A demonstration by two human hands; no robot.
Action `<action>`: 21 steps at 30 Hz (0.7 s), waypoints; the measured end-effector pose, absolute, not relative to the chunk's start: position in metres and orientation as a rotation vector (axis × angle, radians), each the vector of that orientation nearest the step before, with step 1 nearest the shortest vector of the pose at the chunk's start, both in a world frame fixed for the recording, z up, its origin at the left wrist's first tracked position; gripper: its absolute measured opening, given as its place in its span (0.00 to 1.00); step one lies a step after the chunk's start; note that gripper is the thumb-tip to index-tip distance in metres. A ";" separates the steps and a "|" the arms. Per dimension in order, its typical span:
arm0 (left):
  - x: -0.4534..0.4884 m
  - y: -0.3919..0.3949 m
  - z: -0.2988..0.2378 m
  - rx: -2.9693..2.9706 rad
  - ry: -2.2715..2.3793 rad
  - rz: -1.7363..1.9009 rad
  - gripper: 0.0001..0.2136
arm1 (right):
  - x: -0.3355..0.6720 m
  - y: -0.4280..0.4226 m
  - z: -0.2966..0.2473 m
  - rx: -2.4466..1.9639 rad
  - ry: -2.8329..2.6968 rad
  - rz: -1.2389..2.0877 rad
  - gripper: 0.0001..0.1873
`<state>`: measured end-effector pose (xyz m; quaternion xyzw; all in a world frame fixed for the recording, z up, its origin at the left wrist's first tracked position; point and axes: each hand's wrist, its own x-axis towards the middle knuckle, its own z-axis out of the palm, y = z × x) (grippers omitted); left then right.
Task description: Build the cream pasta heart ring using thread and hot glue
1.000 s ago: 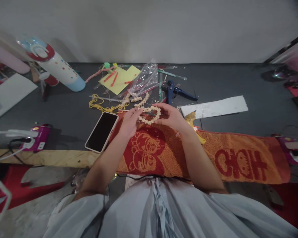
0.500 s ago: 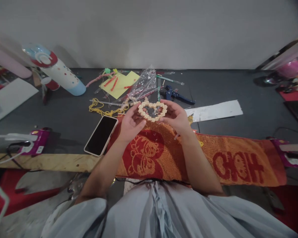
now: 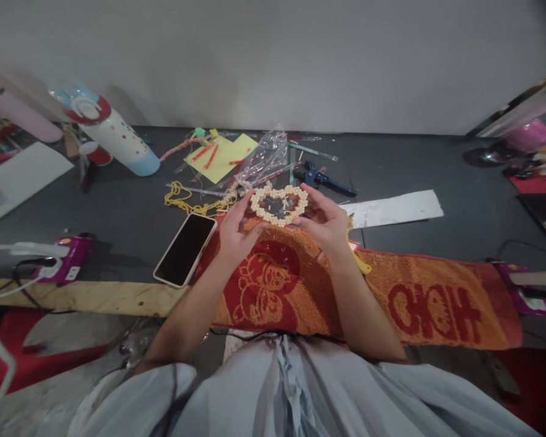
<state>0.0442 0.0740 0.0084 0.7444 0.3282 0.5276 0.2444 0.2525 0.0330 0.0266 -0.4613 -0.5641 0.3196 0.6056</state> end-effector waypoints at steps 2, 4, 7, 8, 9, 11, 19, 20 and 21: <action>0.044 0.073 0.011 2.057 0.907 1.465 0.31 | 0.252 0.032 0.028 -1.095 -1.326 0.699 0.37; 0.045 0.073 0.013 2.068 0.898 1.486 0.31 | 0.252 0.030 0.030 -1.104 -1.348 0.659 0.35; 0.044 0.072 0.014 2.072 0.893 1.478 0.31 | 0.252 0.029 0.030 -1.103 -1.393 0.603 0.34; 0.044 0.072 0.014 2.078 0.901 1.469 0.31 | 0.252 0.029 0.029 -1.102 -1.405 0.588 0.34; 0.044 0.073 0.013 2.085 0.909 1.461 0.31 | 0.252 0.029 0.029 -1.101 -1.414 0.577 0.35; 0.044 0.073 0.012 2.103 0.912 1.457 0.31 | 0.252 0.030 0.027 -1.108 -1.419 0.573 0.35; 0.045 0.075 0.010 2.128 0.899 1.466 0.31 | 0.251 0.030 0.025 -1.112 -1.404 0.596 0.35; 0.045 0.075 0.009 2.128 0.897 1.465 0.31 | 0.251 0.030 0.025 -1.111 -1.403 0.606 0.36; 0.045 0.075 0.009 2.126 0.896 1.465 0.31 | 0.251 0.030 0.025 -1.116 -1.404 0.614 0.36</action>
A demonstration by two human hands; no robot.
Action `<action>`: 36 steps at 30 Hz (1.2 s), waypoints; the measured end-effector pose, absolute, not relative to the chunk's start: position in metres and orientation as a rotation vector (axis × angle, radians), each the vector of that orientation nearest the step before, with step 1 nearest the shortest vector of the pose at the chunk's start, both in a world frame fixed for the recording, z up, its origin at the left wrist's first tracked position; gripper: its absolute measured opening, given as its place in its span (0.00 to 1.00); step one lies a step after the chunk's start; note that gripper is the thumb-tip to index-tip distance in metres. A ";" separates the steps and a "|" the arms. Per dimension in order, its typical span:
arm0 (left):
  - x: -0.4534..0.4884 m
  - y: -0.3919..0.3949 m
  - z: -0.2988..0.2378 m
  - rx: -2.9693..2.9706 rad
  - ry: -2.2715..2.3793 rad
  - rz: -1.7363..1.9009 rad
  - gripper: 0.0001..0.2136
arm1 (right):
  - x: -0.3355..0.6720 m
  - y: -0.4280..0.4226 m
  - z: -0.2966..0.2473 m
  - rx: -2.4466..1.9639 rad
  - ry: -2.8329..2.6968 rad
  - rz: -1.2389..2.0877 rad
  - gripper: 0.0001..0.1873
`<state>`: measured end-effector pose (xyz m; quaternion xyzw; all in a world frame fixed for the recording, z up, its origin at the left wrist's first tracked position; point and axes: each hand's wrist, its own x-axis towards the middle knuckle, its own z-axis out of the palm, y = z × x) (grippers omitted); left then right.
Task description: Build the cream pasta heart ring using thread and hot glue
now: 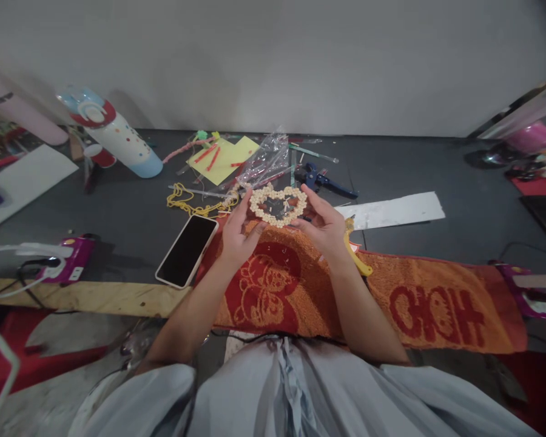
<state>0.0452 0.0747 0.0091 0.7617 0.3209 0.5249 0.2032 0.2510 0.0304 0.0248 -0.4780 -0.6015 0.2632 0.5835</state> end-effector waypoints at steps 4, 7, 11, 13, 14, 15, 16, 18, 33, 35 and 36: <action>0.045 0.075 0.008 2.101 0.900 1.458 0.31 | 0.251 0.030 0.025 -1.159 -1.410 0.602 0.36; 0.046 0.075 0.008 2.084 0.902 1.437 0.32 | 0.251 0.030 0.025 -1.174 -1.414 0.582 0.35; 0.046 0.075 0.005 2.041 0.907 1.409 0.33 | 0.250 0.030 0.024 -1.149 -1.402 0.614 0.36; 0.046 0.075 0.002 2.017 0.914 1.393 0.33 | 0.249 0.030 0.024 -1.128 -1.393 0.630 0.36; 0.046 0.075 0.001 2.009 0.911 1.393 0.33 | 0.249 0.030 0.024 -1.117 -1.389 0.632 0.36; 0.046 0.076 0.000 2.004 0.904 1.396 0.32 | 0.249 0.030 0.024 -1.106 -1.387 0.633 0.36; 0.046 0.076 -0.001 2.003 0.896 1.399 0.32 | 0.248 0.030 0.025 -1.101 -1.388 0.634 0.36; 0.046 0.076 -0.001 2.006 0.881 1.406 0.32 | 0.248 0.030 0.026 -1.109 -1.396 0.621 0.36; 0.046 0.075 0.003 2.058 0.875 1.410 0.32 | 0.255 0.026 0.032 -1.136 -1.470 0.599 0.29; 0.047 0.075 0.004 2.057 0.871 1.404 0.31 | 0.256 0.026 0.032 -1.151 -1.476 0.578 0.29; 0.047 0.075 0.004 2.050 0.872 1.402 0.31 | 0.256 0.026 0.032 -1.151 -1.477 0.584 0.29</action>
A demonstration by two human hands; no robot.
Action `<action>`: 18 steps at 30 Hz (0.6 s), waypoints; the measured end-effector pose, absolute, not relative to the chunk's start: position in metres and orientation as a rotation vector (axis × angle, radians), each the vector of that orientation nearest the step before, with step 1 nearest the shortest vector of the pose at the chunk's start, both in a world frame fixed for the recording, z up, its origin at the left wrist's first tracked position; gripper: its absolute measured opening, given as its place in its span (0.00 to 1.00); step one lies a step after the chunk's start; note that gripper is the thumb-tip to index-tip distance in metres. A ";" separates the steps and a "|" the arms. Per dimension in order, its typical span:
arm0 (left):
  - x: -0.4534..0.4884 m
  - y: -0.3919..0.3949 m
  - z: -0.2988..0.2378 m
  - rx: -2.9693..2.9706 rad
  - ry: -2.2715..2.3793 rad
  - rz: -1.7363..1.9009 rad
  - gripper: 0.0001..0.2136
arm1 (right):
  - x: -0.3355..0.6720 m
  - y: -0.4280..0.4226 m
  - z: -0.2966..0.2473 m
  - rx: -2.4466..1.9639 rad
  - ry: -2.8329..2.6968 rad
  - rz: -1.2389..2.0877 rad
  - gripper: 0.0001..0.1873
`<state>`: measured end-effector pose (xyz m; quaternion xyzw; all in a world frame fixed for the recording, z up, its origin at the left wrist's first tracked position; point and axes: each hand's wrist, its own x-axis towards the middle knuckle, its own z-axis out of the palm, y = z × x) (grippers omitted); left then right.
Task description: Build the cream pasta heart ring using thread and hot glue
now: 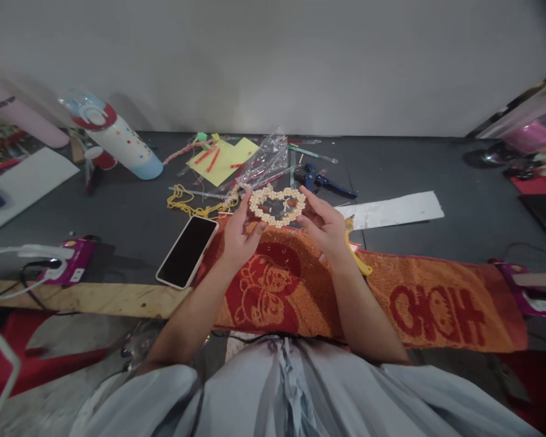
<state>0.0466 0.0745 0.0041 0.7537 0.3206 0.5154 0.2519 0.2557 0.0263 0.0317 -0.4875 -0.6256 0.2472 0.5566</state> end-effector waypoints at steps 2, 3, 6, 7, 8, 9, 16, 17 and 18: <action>0.047 0.074 0.005 2.048 0.883 1.398 0.31 | 0.256 0.027 0.030 -1.156 -1.474 0.599 0.29; 0.047 0.074 0.005 2.052 0.889 1.397 0.31 | 0.256 0.027 0.029 -1.161 -1.471 0.599 0.29; 0.047 0.075 0.005 2.067 0.893 1.381 0.32 | 0.256 0.028 0.027 -1.155 -1.458 0.600 0.27; 0.046 0.075 0.005 2.066 0.890 1.378 0.32 | 0.255 0.028 0.027 -1.147 -1.455 0.610 0.27; 0.046 0.075 0.005 2.062 0.886 1.379 0.32 | 0.255 0.028 0.027 -1.143 -1.453 0.620 0.27; 0.047 0.075 0.005 2.060 0.881 1.378 0.32 | 0.255 0.028 0.027 -1.146 -1.452 0.629 0.27; 0.048 0.073 0.009 2.039 0.872 1.350 0.32 | 0.255 0.027 0.030 -1.184 -1.457 0.614 0.27; 0.048 0.073 0.010 2.030 0.863 1.343 0.32 | 0.255 0.027 0.030 -1.176 -1.458 0.619 0.27; 0.048 0.072 0.010 2.023 0.853 1.339 0.32 | 0.255 0.027 0.030 -1.165 -1.458 0.628 0.27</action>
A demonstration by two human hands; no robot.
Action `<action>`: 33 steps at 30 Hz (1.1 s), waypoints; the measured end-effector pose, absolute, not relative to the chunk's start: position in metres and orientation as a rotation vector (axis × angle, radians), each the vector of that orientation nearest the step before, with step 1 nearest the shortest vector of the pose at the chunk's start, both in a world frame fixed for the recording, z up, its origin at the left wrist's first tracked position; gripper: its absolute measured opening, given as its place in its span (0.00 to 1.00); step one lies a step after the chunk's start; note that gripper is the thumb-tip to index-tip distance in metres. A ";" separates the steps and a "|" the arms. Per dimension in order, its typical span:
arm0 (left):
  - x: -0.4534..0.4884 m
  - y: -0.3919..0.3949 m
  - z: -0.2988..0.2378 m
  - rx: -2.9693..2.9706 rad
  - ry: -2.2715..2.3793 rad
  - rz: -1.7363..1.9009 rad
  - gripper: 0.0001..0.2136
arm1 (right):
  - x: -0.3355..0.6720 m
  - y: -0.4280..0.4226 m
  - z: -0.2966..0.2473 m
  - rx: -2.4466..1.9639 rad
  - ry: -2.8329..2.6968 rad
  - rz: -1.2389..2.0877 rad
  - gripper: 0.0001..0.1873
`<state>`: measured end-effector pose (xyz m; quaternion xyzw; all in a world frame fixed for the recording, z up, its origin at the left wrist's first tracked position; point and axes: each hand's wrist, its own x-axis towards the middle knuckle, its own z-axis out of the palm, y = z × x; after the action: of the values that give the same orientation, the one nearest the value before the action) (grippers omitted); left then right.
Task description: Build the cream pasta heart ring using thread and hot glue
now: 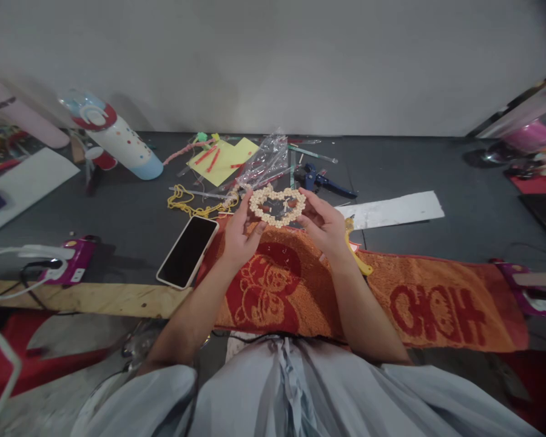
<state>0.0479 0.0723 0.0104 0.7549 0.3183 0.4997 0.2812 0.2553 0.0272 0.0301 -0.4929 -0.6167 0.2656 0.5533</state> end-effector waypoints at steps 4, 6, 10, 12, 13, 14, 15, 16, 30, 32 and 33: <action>0.048 0.072 0.012 2.039 0.866 1.366 0.31 | 0.255 0.027 0.030 -1.154 -1.458 0.623 0.27; 0.048 0.072 0.011 2.050 0.889 1.371 0.31 | 0.255 0.027 0.032 -1.163 -1.461 0.607 0.27; 0.048 0.071 0.010 2.039 0.890 1.361 0.32 | 0.254 0.027 0.033 -1.157 -1.466 0.591 0.27; 0.049 0.071 0.011 2.034 0.876 1.375 0.32 | 0.255 0.027 0.033 -1.148 -1.473 0.588 0.27; 0.049 0.071 0.011 2.033 0.871 1.381 0.32 | 0.255 0.027 0.032 -1.147 -1.476 0.586 0.27; 0.050 0.071 0.012 2.031 0.866 1.386 0.32 | 0.255 0.027 0.031 -1.146 -1.479 0.583 0.28; 0.050 0.070 0.012 2.029 0.864 1.383 0.31 | 0.255 0.027 0.031 -1.147 -1.480 0.580 0.28; 0.050 0.070 0.013 2.025 0.865 1.375 0.31 | 0.255 0.027 0.030 -1.150 -1.482 0.576 0.28; 0.051 0.070 0.012 2.008 0.823 1.379 0.30 | 0.254 0.027 0.035 -1.126 -1.527 0.510 0.28; 0.051 0.070 0.013 2.018 0.822 1.379 0.30 | 0.254 0.027 0.035 -1.137 -1.526 0.503 0.28; 0.051 0.070 0.013 2.019 0.819 1.377 0.30 | 0.255 0.027 0.034 -1.151 -1.526 0.497 0.28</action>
<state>0.0510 0.0698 0.0128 0.7524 0.3053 0.5131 0.2784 0.2546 0.0267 0.0344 -0.4863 -0.6449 0.2101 0.5509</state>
